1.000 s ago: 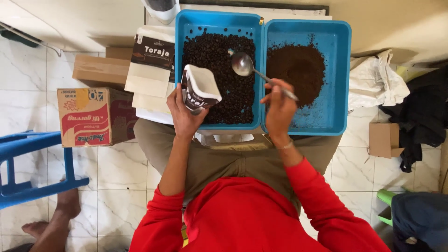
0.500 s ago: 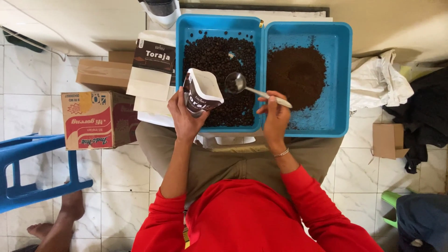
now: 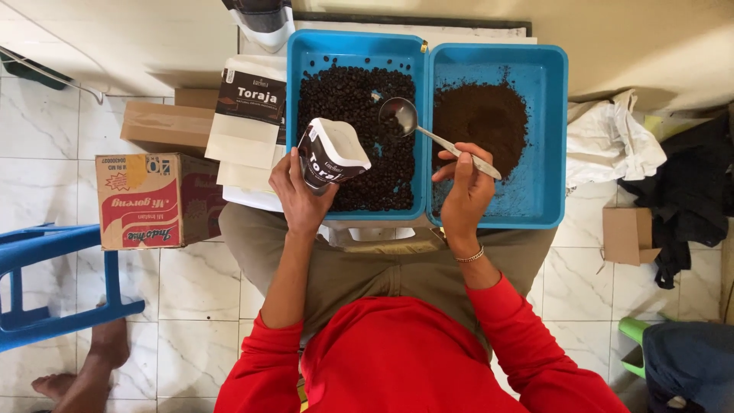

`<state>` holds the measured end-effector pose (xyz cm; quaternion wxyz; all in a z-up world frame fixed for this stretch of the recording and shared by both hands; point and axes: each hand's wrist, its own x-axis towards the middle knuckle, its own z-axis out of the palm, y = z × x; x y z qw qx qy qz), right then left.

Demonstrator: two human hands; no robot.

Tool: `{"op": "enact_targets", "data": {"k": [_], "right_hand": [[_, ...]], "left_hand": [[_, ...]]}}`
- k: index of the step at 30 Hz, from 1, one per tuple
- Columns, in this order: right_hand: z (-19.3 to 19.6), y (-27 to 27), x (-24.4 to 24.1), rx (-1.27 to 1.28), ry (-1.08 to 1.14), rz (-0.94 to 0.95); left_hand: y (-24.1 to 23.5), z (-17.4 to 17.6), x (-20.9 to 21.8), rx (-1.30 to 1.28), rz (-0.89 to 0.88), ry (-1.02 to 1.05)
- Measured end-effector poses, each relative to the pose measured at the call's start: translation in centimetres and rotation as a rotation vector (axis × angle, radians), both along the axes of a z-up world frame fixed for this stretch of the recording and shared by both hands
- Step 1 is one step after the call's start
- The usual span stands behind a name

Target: Scooping roasted coffee beans from a tray into a white bag using a spoon and then folding the bag closed.

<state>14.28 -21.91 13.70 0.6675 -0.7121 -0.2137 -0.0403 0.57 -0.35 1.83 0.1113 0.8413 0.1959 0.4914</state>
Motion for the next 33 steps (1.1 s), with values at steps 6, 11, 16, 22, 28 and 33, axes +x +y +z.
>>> {"op": "enact_targets", "data": {"k": [6, 11, 16, 22, 28, 33], "right_hand": [[0.7, 0.1, 0.0, 0.022, 0.096, -0.043], [1.8, -0.3, 0.5, 0.058, 0.074, -0.074], [1.8, -0.6, -0.6, 0.040, -0.149, -0.058], [1.4, -0.7, -4.3, -0.145, -0.405, 0.249], [1.1, 1.7, -0.8, 0.082, -0.364, 0.144], [-3.4, 7.1, 5.5, -0.136, -0.418, 0.184]], "left_hand": [[0.0, 0.3, 0.0, 0.013, -0.011, 0.001], [-0.1, 1.0, 0.2, 0.062, -0.016, 0.064], [-0.3, 1.0, 0.3, 0.124, -0.014, 0.152], [-0.3, 0.7, 0.1, 0.064, -0.014, 0.153], [0.0, -1.3, -0.3, -0.088, 0.027, 0.019], [0.2, -1.9, -0.9, -0.137, -0.008, -0.022]]}}
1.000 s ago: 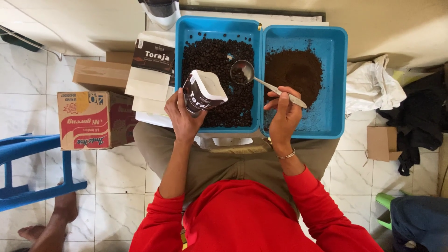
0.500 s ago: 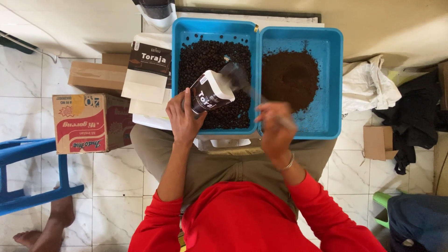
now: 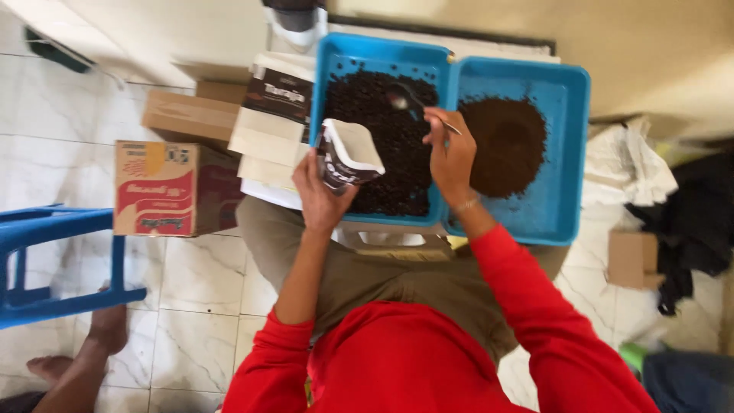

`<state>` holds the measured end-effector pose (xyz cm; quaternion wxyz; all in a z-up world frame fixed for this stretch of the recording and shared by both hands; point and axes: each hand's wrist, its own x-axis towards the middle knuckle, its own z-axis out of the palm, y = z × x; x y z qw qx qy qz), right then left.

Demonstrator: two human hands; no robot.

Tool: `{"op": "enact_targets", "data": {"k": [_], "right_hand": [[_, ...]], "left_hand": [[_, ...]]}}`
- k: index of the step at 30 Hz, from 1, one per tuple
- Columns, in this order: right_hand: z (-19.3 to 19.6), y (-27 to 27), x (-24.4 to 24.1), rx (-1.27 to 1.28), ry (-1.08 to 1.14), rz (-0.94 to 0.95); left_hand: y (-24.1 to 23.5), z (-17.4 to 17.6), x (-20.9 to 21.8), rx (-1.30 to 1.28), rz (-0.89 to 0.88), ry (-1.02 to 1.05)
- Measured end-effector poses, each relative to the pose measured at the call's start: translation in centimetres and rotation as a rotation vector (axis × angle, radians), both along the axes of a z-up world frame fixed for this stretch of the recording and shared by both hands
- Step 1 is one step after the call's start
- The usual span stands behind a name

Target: Scooping roasted coffee beans from a tray into a white bag using a spoon and then folding the bag closed.

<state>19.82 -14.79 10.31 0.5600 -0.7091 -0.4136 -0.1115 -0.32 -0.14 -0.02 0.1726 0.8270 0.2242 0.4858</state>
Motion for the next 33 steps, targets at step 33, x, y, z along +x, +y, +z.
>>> {"op": "enact_targets", "data": {"k": [33], "right_hand": [[-3.0, -1.2, -7.6, -0.428, -0.146, 0.225]], "left_hand": [[0.3, -1.8, -0.6, -0.217, -0.003, -0.158]]}}
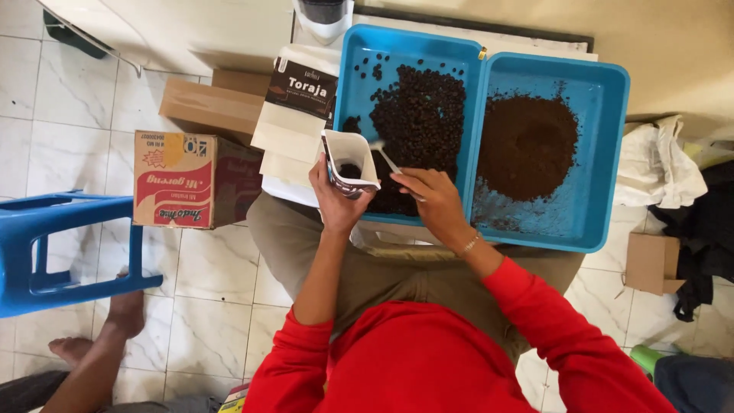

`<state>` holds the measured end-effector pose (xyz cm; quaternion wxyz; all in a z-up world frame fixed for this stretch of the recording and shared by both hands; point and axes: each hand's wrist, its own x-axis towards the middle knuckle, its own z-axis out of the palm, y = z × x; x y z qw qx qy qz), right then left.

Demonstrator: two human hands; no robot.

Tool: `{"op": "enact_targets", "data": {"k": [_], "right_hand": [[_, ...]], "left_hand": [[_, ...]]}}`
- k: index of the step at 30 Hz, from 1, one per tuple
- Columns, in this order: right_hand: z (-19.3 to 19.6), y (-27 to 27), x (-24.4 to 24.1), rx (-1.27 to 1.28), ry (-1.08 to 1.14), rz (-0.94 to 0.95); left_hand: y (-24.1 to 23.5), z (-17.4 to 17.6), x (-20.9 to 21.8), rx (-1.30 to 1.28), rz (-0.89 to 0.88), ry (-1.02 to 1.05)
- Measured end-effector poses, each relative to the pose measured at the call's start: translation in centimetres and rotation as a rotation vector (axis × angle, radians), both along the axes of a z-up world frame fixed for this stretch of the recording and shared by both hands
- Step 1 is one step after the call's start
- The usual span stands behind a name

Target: Scooping roasted coffee beans from a tray into a white bag using a spoon and then folding the bag closed.

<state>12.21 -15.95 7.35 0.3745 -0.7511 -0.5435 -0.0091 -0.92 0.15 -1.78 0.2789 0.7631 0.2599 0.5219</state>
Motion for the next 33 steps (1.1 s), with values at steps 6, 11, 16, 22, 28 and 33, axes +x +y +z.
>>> {"op": "enact_targets", "data": {"k": [6, 11, 16, 22, 28, 33], "right_hand": [[1.4, 4.9, 6.1, 0.124, -0.042, -0.039], [-2.8, 9.4, 9.3, 0.042, -0.265, -0.083], [-0.2, 5.7, 6.4, -0.007, -0.085, -0.011], [-1.0, -3.2, 2.1, -0.090, 0.055, -0.031], [-0.4, 1.8, 6.8, 0.146, 0.017, -0.050], [-4.8, 9.4, 10.7, 0.026, -0.144, -0.098]], "left_hand": [[-0.6, 0.4, -0.4, -0.252, -0.120, 0.012], [-0.2, -1.0, -0.1, -0.104, -0.087, -0.003], [0.1, -1.3, -0.3, -0.092, -0.061, 0.053], [0.3, -1.8, 0.1, -0.086, -0.012, 0.046], [0.4, -1.5, 0.0, -0.022, -0.033, 0.024], [0.3, -0.4, 0.2, -0.006, -0.013, 0.017]]}}
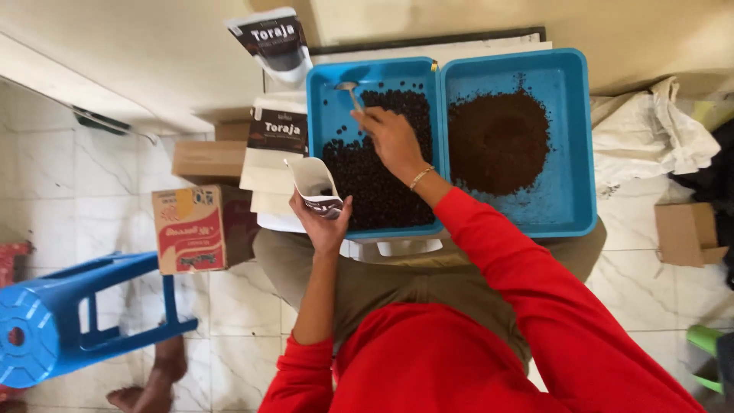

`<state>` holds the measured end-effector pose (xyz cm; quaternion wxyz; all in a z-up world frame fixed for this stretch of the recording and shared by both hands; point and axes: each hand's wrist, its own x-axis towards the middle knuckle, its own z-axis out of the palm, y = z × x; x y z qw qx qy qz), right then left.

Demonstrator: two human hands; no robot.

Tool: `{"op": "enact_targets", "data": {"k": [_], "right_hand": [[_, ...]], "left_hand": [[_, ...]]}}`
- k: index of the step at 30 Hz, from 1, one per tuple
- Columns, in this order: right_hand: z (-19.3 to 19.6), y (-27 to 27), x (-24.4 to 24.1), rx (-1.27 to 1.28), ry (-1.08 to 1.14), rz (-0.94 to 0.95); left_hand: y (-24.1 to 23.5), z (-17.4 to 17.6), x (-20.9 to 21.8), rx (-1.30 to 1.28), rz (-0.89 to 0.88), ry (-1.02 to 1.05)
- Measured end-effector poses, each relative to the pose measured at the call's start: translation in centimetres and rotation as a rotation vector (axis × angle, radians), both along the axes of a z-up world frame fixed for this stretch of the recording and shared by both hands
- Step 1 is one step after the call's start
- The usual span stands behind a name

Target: Scooping roasted coffee beans from a tray into a white bag using a spoon and then folding the bag closed.

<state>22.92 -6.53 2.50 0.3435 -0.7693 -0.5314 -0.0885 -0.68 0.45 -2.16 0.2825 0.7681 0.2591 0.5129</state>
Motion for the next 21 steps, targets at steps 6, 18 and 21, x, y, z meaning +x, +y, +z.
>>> {"op": "enact_targets", "data": {"k": [6, 18, 21], "right_hand": [[1.1, -2.9, -6.3, -0.110, 0.147, 0.161], [5.0, -2.1, -3.4, 0.052, 0.142, 0.072], [4.9, -3.3, -4.2, -0.033, 0.162, 0.078]], "left_hand": [[-0.1, 0.4, 0.2, 0.011, 0.019, 0.044], [-0.3, 2.0, 0.1, 0.007, -0.018, 0.050], [-0.2, 1.0, 0.0, -0.019, -0.003, 0.039]]}}
